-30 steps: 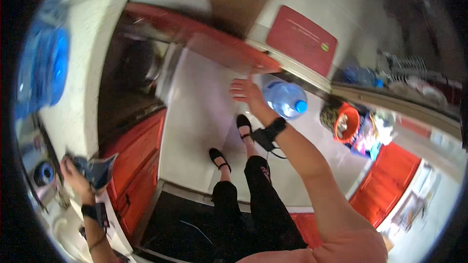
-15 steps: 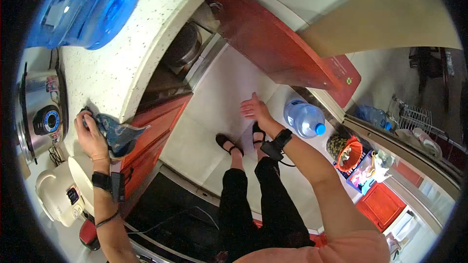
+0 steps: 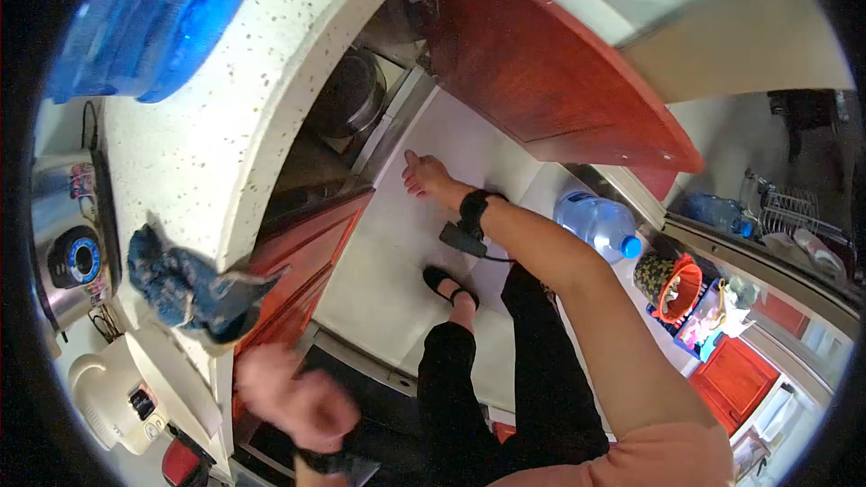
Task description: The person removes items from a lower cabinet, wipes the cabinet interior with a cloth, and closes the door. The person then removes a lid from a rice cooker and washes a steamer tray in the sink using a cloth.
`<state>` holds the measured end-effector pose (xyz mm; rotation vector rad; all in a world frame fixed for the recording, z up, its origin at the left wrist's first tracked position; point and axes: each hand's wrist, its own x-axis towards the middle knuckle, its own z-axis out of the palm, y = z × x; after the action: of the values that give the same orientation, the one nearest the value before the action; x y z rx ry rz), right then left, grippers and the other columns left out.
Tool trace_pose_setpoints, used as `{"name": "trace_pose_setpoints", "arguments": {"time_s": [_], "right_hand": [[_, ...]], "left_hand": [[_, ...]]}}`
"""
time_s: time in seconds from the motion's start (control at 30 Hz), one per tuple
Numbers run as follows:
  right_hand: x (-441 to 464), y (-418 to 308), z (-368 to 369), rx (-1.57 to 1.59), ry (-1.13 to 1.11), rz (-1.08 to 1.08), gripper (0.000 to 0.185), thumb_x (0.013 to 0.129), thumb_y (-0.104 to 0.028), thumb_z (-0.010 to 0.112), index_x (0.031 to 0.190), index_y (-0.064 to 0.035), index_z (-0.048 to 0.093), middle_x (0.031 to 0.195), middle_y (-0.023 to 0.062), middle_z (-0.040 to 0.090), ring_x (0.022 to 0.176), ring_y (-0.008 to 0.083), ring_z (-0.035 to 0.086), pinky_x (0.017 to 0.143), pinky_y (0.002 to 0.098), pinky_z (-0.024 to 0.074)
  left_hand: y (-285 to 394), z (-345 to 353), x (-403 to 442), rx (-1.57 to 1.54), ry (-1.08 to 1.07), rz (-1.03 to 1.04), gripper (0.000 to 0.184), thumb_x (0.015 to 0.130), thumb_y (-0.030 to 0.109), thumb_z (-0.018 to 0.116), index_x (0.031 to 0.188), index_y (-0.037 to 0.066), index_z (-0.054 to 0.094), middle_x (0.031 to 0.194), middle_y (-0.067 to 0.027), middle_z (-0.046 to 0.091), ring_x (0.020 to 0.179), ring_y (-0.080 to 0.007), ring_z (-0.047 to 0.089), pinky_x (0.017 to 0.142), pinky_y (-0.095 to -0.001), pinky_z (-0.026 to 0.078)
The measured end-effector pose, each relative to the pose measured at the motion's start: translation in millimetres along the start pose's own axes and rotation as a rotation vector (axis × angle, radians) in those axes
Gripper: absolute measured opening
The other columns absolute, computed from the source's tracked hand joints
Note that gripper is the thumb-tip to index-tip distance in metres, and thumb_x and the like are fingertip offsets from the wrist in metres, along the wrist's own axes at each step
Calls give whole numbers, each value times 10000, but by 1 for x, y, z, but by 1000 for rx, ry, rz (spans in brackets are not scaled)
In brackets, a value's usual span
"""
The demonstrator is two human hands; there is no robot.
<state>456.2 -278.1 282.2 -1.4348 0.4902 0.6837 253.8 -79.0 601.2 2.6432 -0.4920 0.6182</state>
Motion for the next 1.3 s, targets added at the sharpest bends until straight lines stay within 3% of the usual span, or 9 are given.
{"name": "trace_pose_setpoints", "arguments": {"time_s": [0.07,0.3,0.6,0.63,0.77,0.87,0.93,1.07,1.3], "right_hand": [[37,1,-6,-2,18,9,585,889,-613,411,701,-84,571,583,58,560,485,188,557,458,379,453],[193,19,-49,-583,64,-309,605,983,-426,269,905,57,624,977,292,623,971,448,576,895,494,439],[259,-28,-49,-941,157,-759,479,957,-355,325,944,33,607,847,250,607,769,387,604,739,456,461],[273,-24,-54,-979,107,-963,379,957,-299,359,1006,10,573,732,176,604,638,301,609,593,391,479],[284,-31,-39,-1160,192,-889,419,954,-349,394,971,21,591,723,148,610,640,302,605,590,418,496],[298,-37,-30,-894,184,-888,546,944,-456,411,743,15,600,604,113,598,519,252,610,491,381,521],[300,-51,-23,-715,234,-596,601,945,-477,395,652,10,594,597,128,602,522,260,615,495,379,525],[287,-81,-18,-789,275,-660,468,919,-342,423,885,57,665,890,260,654,811,387,658,764,462,524],[307,-108,-19,-1230,267,-935,300,832,-221,525,908,25,678,906,233,662,830,342,659,759,406,535]], "left_hand": [[3,56,-12,-72,-347,121,319,786,35,593,1101,58,549,1164,-171,539,1149,-353,479,969,-464,370],[-82,287,-76,6,-730,-317,451,789,193,677,1184,29,535,1362,-193,391,1296,-405,314,1032,-510,309],[-132,479,-43,42,-716,-598,684,780,346,705,1338,75,415,1474,-190,252,1381,-405,179,1084,-538,242],[-137,491,-39,62,-683,-647,704,779,358,705,1347,73,402,1482,-185,240,1385,-403,168,1088,-536,237],[-156,534,-47,158,-563,-679,875,717,490,732,1401,112,338,1494,-173,227,1398,-373,162,1081,-552,249],[-174,552,-46,144,-441,-781,966,689,563,723,1424,102,301,1504,-167,211,1408,-355,137,1100,-538,220],[-186,560,-40,199,-467,-789,1109,610,641,731,1436,68,263,1514,-165,189,1417,-348,103,1127,-509,173],[-183,554,-36,221,-509,-770,1250,521,645,771,1451,48,189,1515,-183,151,1414,-366,76,1132,-513,147],[-147,512,-38,241,-658,-826,1272,522,499,854,1478,173,81,1510,-173,146,1413,-371,82,1086,-563,221]]}}
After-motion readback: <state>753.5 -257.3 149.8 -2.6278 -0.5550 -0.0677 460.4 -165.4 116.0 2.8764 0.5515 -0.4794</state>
